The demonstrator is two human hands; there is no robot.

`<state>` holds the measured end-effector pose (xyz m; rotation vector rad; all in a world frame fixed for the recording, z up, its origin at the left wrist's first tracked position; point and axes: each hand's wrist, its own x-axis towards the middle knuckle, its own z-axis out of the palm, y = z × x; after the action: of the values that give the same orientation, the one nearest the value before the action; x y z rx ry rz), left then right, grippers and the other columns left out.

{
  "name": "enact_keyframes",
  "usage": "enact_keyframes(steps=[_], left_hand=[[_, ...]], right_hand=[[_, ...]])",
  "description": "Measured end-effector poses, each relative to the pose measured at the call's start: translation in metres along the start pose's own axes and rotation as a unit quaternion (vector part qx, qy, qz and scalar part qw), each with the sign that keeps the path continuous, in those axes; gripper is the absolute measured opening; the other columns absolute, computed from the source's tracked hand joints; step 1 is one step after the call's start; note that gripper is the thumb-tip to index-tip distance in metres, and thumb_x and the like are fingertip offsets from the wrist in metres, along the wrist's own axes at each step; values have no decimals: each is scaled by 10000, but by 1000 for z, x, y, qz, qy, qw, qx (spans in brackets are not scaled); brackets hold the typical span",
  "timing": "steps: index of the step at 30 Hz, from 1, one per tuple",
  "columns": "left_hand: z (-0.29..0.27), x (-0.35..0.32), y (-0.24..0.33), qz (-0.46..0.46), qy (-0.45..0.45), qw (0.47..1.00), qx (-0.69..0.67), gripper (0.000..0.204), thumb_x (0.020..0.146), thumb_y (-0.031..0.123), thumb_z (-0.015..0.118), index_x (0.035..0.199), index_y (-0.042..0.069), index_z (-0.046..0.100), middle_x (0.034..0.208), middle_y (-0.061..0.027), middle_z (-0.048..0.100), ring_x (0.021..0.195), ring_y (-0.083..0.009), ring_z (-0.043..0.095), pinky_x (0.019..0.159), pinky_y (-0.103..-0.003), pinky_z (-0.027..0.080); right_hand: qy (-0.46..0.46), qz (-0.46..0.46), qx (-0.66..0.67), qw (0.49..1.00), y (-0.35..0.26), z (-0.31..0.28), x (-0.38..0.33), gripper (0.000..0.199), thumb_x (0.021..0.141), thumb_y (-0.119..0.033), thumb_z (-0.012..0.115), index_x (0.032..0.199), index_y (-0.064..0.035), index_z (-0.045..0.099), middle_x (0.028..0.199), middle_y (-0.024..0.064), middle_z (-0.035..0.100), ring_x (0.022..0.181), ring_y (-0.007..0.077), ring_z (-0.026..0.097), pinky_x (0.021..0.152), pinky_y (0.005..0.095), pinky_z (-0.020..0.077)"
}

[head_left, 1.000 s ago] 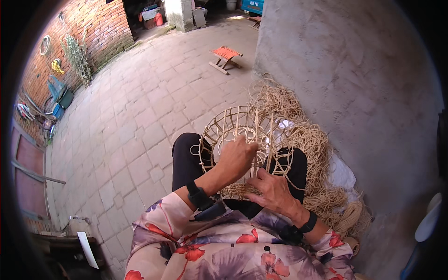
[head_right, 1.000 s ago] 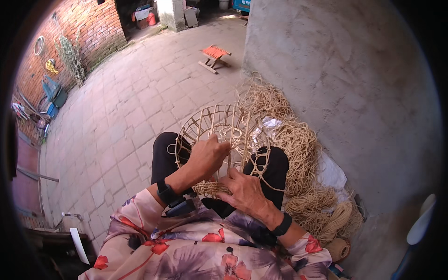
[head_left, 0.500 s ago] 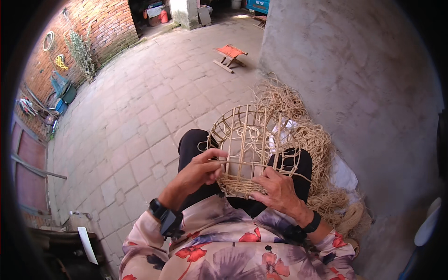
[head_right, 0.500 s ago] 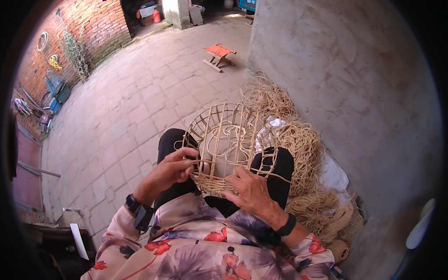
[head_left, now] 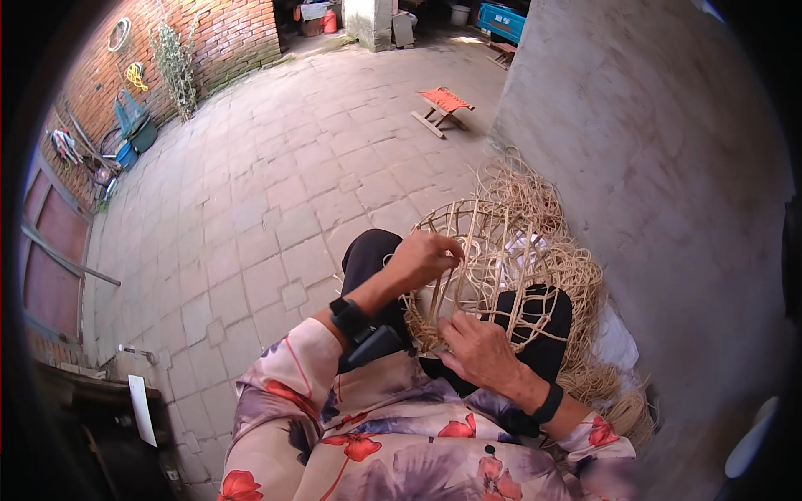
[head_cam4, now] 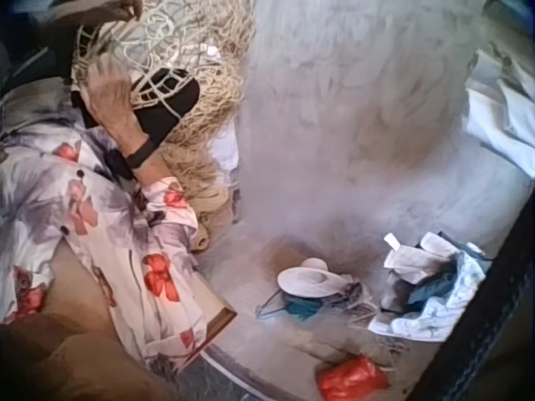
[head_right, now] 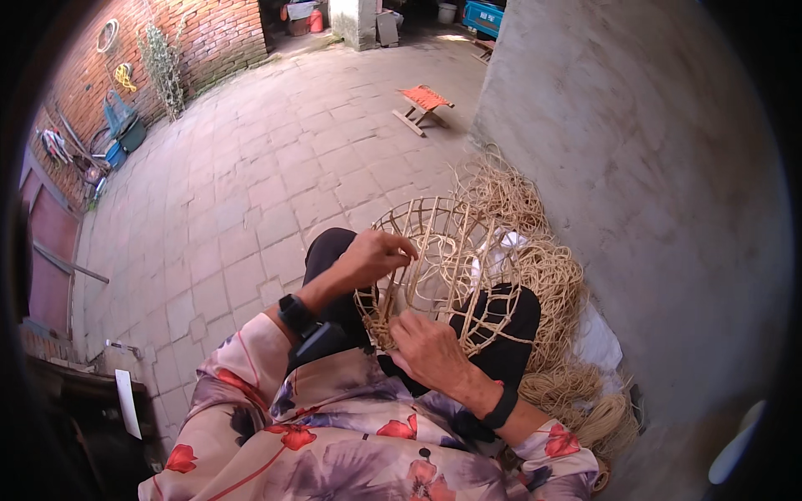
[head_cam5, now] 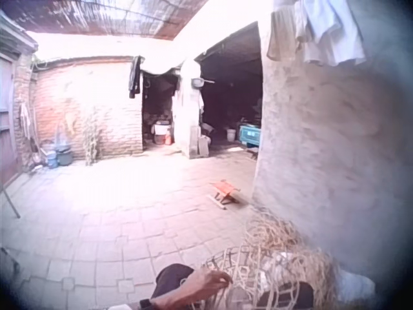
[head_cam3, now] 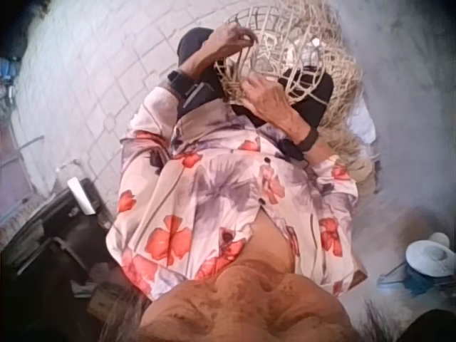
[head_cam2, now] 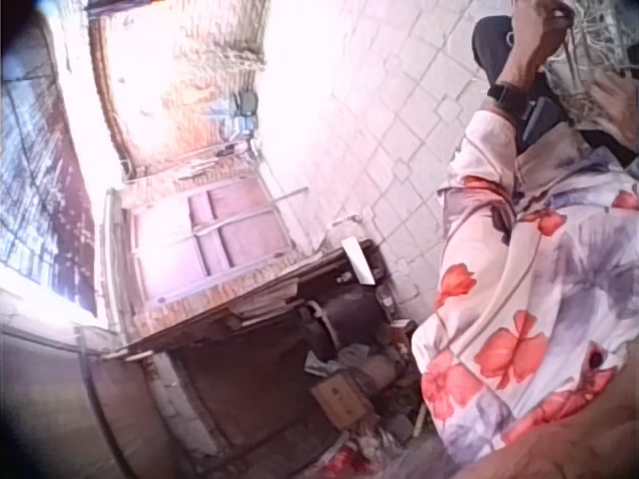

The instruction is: Weaving thin bamboo or rattan strips through a circular frame to create a basket.

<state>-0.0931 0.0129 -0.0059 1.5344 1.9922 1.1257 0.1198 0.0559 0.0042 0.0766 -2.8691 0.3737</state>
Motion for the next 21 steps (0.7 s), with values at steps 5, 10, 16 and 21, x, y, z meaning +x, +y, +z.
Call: enact_keyframes(steps=[5, 10, 16, 21], left_hand=[[20, -12, -9, -4, 8, 991, 130, 151, 826, 177, 609, 912, 94, 701, 755, -159, 678, 689, -335, 668, 641, -422, 535], [13, -13, -4, -136, -144, 971, -132, 131, 863, 123, 543, 920, 49, 635, 742, -128, 662, 629, -283, 660, 609, -382, 521], [5, -15, 15, 42, -103, 988, 108, 204, 819, 169, 601, 972, 53, 670, 784, -180, 669, 759, -354, 670, 674, -421, 528], [-47, -45, 9, -144, -160, 947, -238, 280, 895, 202, 664, 1165, 131, 647, 727, 49, 539, 588, -32, 457, 473, -210, 335]], right_hand=[[-19, 46, 43, 998, 7, 2, 9, 353, 709, -231, 756, 993, -53, 644, 866, 110, 524, 771, 287, 622, 643, 395, 503], [-10, 63, 59, 996, 8, -2, 10, 303, 705, -224, 723, 961, -72, 665, 867, 107, 546, 778, 294, 634, 663, 411, 515], [-24, 85, 95, 992, 9, -10, 10, 355, 699, -241, 712, 1016, -95, 643, 909, 117, 561, 802, 319, 641, 685, 433, 528], [-5, 69, 86, 994, 12, -6, 3, 345, 720, -237, 710, 1024, -96, 631, 913, 124, 560, 796, 323, 637, 693, 427, 525]])
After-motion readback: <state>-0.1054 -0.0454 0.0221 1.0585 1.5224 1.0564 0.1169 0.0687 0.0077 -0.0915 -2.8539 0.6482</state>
